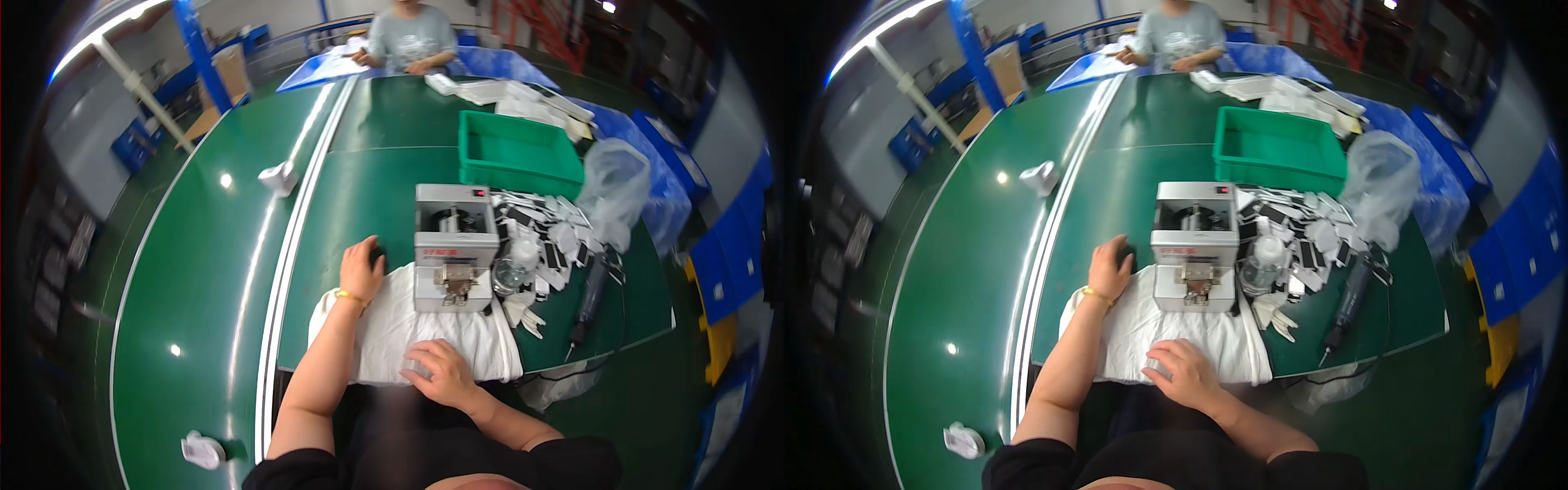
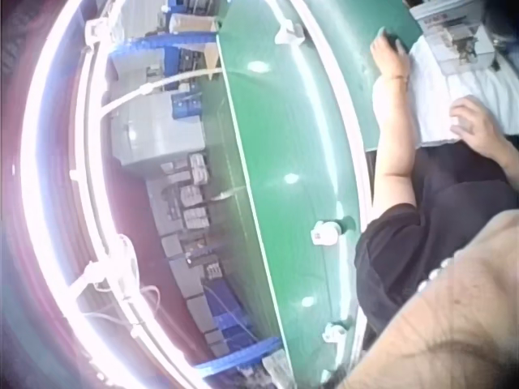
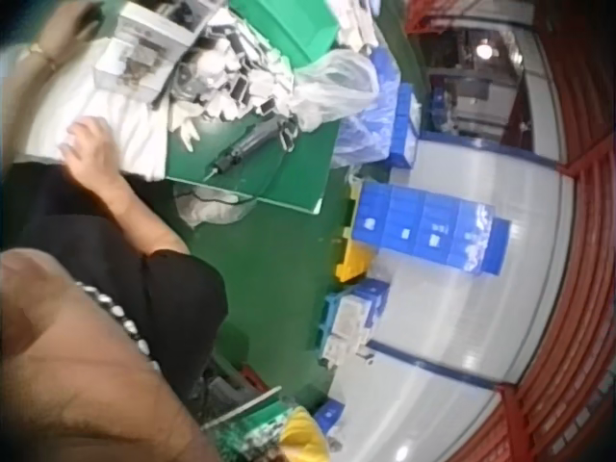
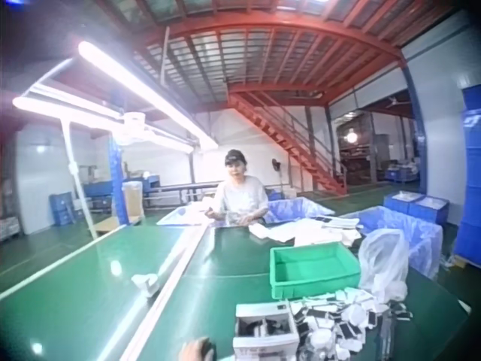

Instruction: Assembling white plastic electronic casings using an electric screwdriver and placing internal components.

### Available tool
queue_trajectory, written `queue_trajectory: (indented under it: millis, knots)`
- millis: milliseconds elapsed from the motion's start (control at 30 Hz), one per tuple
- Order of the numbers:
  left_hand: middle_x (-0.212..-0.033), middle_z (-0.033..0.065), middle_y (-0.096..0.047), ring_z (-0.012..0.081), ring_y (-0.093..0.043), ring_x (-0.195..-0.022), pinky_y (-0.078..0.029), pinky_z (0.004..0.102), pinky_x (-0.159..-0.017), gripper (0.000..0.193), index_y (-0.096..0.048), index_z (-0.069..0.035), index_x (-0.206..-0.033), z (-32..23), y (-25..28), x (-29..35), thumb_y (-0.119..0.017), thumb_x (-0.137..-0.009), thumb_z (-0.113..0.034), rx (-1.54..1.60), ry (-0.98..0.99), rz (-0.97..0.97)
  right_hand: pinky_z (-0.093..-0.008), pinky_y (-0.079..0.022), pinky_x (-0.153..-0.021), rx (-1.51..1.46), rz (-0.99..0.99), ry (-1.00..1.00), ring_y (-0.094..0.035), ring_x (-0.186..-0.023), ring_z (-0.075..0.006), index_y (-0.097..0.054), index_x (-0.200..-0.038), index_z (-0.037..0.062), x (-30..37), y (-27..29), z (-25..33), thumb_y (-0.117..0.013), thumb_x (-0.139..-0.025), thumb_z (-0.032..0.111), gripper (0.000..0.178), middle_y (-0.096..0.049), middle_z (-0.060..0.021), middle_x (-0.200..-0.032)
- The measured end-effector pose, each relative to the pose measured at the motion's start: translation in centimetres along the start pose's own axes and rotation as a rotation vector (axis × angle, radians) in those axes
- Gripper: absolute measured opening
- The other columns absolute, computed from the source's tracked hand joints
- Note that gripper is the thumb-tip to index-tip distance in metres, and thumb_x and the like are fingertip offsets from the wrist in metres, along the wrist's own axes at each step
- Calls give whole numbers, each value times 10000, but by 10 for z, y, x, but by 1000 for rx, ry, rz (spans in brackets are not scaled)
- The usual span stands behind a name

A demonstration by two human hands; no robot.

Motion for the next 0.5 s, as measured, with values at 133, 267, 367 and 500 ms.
queue_trajectory:
  millis: [133,267,367,500]
  knots:
    - [-1147,141,-648,339,-559,-1129,-447,417,-998,443,-570,-73,-1259,3,-7,-3,-663,-827,-108,27,-9,2,-369,-515,-818,25,-24,-6,-620,-923,-277,-695,-955,58,0,-4,-2,-785,-775,191,241,-656,-71,-995]
    - [-1138,128,-658,326,-560,-1129,-443,403,-1004,426,-571,-57,-1247,-6,-4,-7,-658,-833,-97,62,32,39,-367,-512,-806,46,-6,-12,-612,-912,-274,-693,-958,53,-1,-4,1,-792,-764,176,250,-653,-70,-996]
    - [-1139,116,-661,324,-559,-1132,-442,401,-1005,429,-571,-59,-1252,-2,1,-4,-656,-834,-102,35,41,33,-364,-511,-807,47,16,-7,-608,-914,-272,-693,-961,52,0,-7,2,-792,-763,168,250,-651,-71,-999]
    - [-1143,107,-666,317,-558,-1141,-441,398,-1008,434,-576,-66,-1260,-3,1,0,-649,-834,-108,30,59,23,-368,-512,-815,40,23,-3,-610,-929,-277,-693,-962,53,1,-7,1,-790,-767,173,248,-649,-72,-999]
Point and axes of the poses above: each hand's wrist, its own x-axis away from the middle knuckle, its own y-axis out of the back of the hand, z = x × y, the point moved 4 cm from there along -x, towards the middle knuckle
